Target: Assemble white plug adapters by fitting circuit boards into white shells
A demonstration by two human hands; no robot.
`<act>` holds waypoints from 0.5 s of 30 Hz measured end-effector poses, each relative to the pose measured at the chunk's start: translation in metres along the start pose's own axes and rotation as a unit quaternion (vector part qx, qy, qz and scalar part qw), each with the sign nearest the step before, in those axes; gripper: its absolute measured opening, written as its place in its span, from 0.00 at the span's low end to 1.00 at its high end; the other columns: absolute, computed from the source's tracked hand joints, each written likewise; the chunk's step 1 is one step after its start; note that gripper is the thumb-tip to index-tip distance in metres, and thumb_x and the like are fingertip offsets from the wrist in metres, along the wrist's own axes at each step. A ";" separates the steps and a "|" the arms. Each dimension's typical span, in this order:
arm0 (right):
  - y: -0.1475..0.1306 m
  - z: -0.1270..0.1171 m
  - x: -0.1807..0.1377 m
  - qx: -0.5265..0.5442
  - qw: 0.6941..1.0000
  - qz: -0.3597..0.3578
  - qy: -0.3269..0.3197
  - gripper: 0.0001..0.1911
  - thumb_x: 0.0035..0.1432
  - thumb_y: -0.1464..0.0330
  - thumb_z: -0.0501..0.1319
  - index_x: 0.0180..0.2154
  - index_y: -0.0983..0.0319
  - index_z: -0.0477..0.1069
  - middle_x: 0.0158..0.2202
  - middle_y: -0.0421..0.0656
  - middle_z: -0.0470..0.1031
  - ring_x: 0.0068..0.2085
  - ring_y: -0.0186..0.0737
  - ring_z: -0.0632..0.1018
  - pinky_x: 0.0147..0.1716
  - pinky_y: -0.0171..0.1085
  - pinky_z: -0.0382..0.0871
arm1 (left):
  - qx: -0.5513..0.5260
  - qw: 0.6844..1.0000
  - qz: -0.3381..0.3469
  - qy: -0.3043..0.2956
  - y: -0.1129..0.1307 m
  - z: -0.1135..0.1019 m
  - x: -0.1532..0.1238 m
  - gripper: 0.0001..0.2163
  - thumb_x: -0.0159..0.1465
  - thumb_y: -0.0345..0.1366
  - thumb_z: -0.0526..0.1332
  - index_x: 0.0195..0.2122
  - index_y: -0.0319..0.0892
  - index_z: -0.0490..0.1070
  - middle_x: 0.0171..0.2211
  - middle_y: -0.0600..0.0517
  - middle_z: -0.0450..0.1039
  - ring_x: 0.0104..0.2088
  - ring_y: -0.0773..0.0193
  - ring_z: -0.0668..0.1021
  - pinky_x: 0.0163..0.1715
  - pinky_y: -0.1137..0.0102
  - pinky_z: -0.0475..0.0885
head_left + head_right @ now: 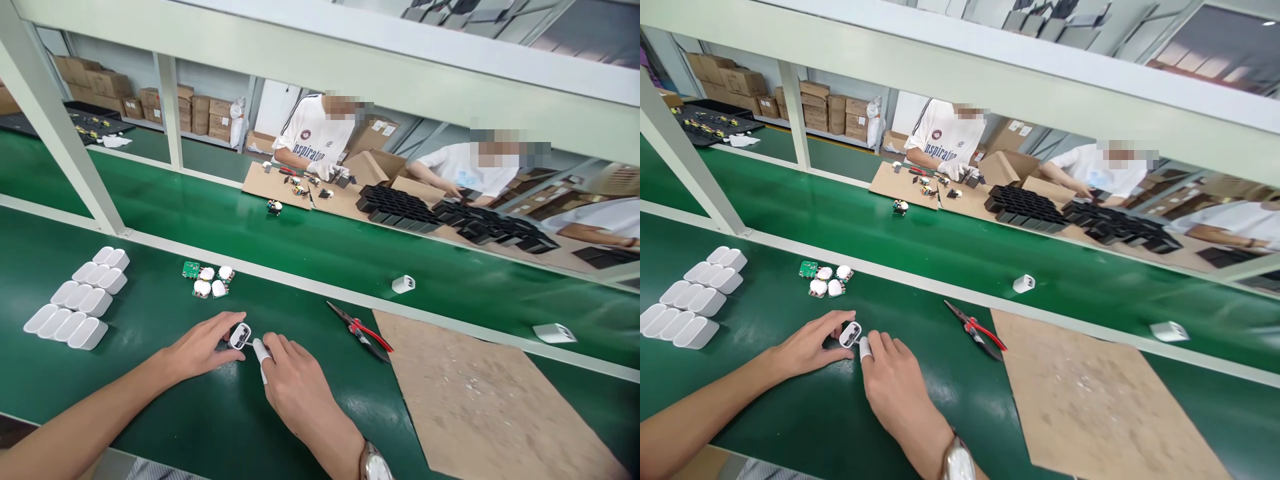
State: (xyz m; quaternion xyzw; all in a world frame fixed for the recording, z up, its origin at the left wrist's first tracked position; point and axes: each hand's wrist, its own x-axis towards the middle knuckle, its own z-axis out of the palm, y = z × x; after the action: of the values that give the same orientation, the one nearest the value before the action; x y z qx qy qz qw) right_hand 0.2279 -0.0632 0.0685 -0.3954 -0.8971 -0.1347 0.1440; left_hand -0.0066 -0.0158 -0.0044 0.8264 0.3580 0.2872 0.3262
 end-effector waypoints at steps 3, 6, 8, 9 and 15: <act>-0.003 0.002 0.000 -0.004 1.000 0.000 -0.002 0.14 0.53 0.84 0.55 0.27 0.60 0.65 0.35 0.48 0.67 0.31 0.44 0.68 0.27 0.42 0.59 | 0.004 1.000 -0.001 -0.001 0.001 0.000 0.001 0.31 0.71 0.43 0.66 0.71 0.55 0.55 0.54 0.48 0.74 0.40 0.61 0.81 0.43 0.65 0.81; -0.006 0.005 0.001 -0.008 1.000 0.004 0.003 0.14 0.57 0.84 0.56 0.27 0.60 0.65 0.34 0.47 0.66 0.31 0.43 0.68 0.27 0.42 0.57 | 0.004 1.000 -0.008 -0.008 0.003 0.000 0.001 0.29 0.71 0.44 0.65 0.71 0.55 0.56 0.56 0.47 0.73 0.40 0.61 0.81 0.42 0.65 0.81; -0.007 0.007 0.002 -0.006 1.000 0.006 0.010 0.14 0.58 0.84 0.56 0.27 0.60 0.65 0.34 0.47 0.66 0.31 0.43 0.68 0.26 0.41 0.57 | 0.004 1.000 -0.013 -0.012 0.004 0.000 0.002 0.29 0.71 0.43 0.65 0.70 0.55 0.56 0.58 0.47 0.73 0.39 0.61 0.81 0.42 0.65 0.81; -0.007 0.007 0.002 -0.003 1.000 0.007 0.013 0.14 0.57 0.84 0.55 0.28 0.60 0.65 0.33 0.46 0.66 0.30 0.43 0.68 0.26 0.41 0.57 | 0.006 1.000 -0.014 -0.012 0.004 0.000 0.002 0.29 0.71 0.44 0.65 0.70 0.55 0.56 0.57 0.47 0.73 0.39 0.61 0.81 0.42 0.65 0.81; -0.001 0.000 0.003 0.010 0.999 0.034 0.037 0.15 0.55 0.85 0.53 0.28 0.59 0.65 0.35 0.48 0.67 0.32 0.44 0.68 0.27 0.41 0.62 | 0.028 1.000 0.002 -0.007 0.004 0.003 0.003 0.27 0.73 0.44 0.63 0.70 0.53 0.57 0.46 0.50 0.75 0.40 0.59 0.81 0.43 0.64 0.80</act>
State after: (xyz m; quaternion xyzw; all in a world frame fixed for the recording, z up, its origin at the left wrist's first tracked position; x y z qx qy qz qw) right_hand 0.2251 -0.0621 0.0697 -0.4185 -0.8787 -0.1351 0.1857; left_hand -0.0018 -0.0167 -0.0028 0.8377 0.3621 0.2716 0.3054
